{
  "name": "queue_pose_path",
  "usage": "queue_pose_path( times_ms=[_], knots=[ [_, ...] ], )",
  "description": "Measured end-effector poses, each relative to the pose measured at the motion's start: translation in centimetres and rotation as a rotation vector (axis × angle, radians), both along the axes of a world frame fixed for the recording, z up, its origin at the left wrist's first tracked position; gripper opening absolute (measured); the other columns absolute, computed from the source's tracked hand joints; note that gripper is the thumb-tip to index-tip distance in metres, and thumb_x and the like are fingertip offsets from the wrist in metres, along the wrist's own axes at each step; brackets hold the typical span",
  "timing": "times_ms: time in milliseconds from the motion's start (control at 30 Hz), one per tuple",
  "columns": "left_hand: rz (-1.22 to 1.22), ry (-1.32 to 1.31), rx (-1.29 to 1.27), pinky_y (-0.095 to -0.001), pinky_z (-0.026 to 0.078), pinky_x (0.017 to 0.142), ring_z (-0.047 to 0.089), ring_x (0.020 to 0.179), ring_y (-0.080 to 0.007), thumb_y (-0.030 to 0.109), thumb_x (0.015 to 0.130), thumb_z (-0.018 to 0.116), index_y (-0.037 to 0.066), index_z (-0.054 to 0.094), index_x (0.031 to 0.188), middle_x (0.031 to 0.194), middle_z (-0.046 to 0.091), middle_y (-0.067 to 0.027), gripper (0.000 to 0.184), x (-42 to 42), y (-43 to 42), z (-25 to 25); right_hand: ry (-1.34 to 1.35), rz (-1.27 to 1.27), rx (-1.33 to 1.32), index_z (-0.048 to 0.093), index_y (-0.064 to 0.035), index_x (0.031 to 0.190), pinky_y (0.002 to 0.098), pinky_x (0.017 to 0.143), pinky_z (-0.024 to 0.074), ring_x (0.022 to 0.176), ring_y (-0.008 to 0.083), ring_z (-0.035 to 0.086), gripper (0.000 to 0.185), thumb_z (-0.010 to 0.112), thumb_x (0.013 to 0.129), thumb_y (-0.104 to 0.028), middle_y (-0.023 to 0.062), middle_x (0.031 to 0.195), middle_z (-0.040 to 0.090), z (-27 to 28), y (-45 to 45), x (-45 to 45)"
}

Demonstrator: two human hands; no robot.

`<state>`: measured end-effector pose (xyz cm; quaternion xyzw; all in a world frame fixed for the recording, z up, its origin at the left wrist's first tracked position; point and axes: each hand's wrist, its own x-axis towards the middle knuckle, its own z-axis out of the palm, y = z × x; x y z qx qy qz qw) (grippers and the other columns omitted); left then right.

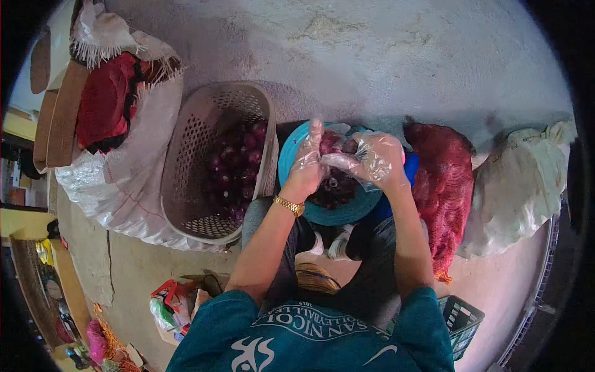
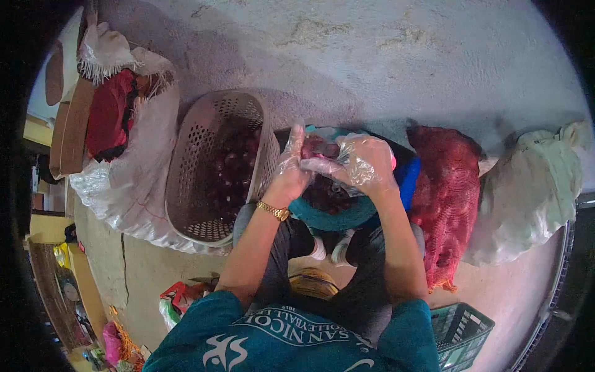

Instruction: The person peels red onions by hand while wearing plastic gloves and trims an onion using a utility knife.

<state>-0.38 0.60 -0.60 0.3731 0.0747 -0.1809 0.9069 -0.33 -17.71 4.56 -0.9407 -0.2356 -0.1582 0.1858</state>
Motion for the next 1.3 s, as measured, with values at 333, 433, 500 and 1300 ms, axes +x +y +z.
queue_pose_path(
  times_ms=[333, 433, 500, 1300],
  knots=[
    [0.070, 0.082, 0.115, -0.0325, 0.051, 0.072, 0.061, 0.084, -0.0159, 0.063, 0.094, 0.055, 0.008, 0.062, 0.104, 0.098, 0.064, -0.0035, 0.056, -0.1, -0.8, 0.7, 0.096, 0.039, 0.011, 0.072, -0.0049, 0.082, 0.0462, 0.065, 0.0520, 0.071, 0.0369, 0.067, 0.059, 0.068, 0.077, -0.063, 0.0172, 0.075, 0.067, 0.4, -0.1, -0.2],
    [0.047, 0.048, 0.039, -0.0341, 0.054, 0.073, 0.064, 0.087, -0.0174, 0.059, 0.097, 0.053, 0.008, 0.062, 0.105, 0.101, 0.066, -0.0048, 0.052, 0.5, -0.1, -0.4, 0.157, -0.014, 0.065, 0.072, -0.0032, 0.079, 0.0435, 0.067, 0.0524, 0.072, 0.0379, 0.066, 0.051, 0.080, 0.070, -0.053, 0.0175, 0.070, 0.065, 1.3, -0.1, -0.6],
    [0.015, 0.027, -0.153, -0.0373, 0.057, 0.081, 0.066, 0.095, -0.0188, 0.053, 0.099, 0.054, 0.008, 0.061, 0.109, 0.106, 0.067, -0.0059, 0.047, 0.6, 0.0, -0.2, 0.108, -0.002, 0.127, 0.071, -0.0058, 0.082, 0.0447, 0.063, 0.0509, 0.072, 0.0363, 0.066, 0.063, 0.070, 0.072, -0.068, 0.0156, 0.073, 0.066, 1.4, -0.4, -0.5],
    [0.045, 0.077, 0.047, -0.0372, 0.057, 0.084, 0.065, 0.098, -0.0201, 0.056, 0.099, 0.052, 0.003, 0.062, 0.117, 0.110, 0.066, -0.0096, 0.057, -0.7, -1.8, 2.6, 0.084, 0.015, 0.062, 0.068, -0.0068, 0.094, 0.0444, 0.065, 0.0517, 0.075, 0.0352, 0.067, 0.064, 0.076, 0.062, -0.062, 0.0136, 0.076, 0.066, -1.5, -1.3, 0.2]
  ],
)
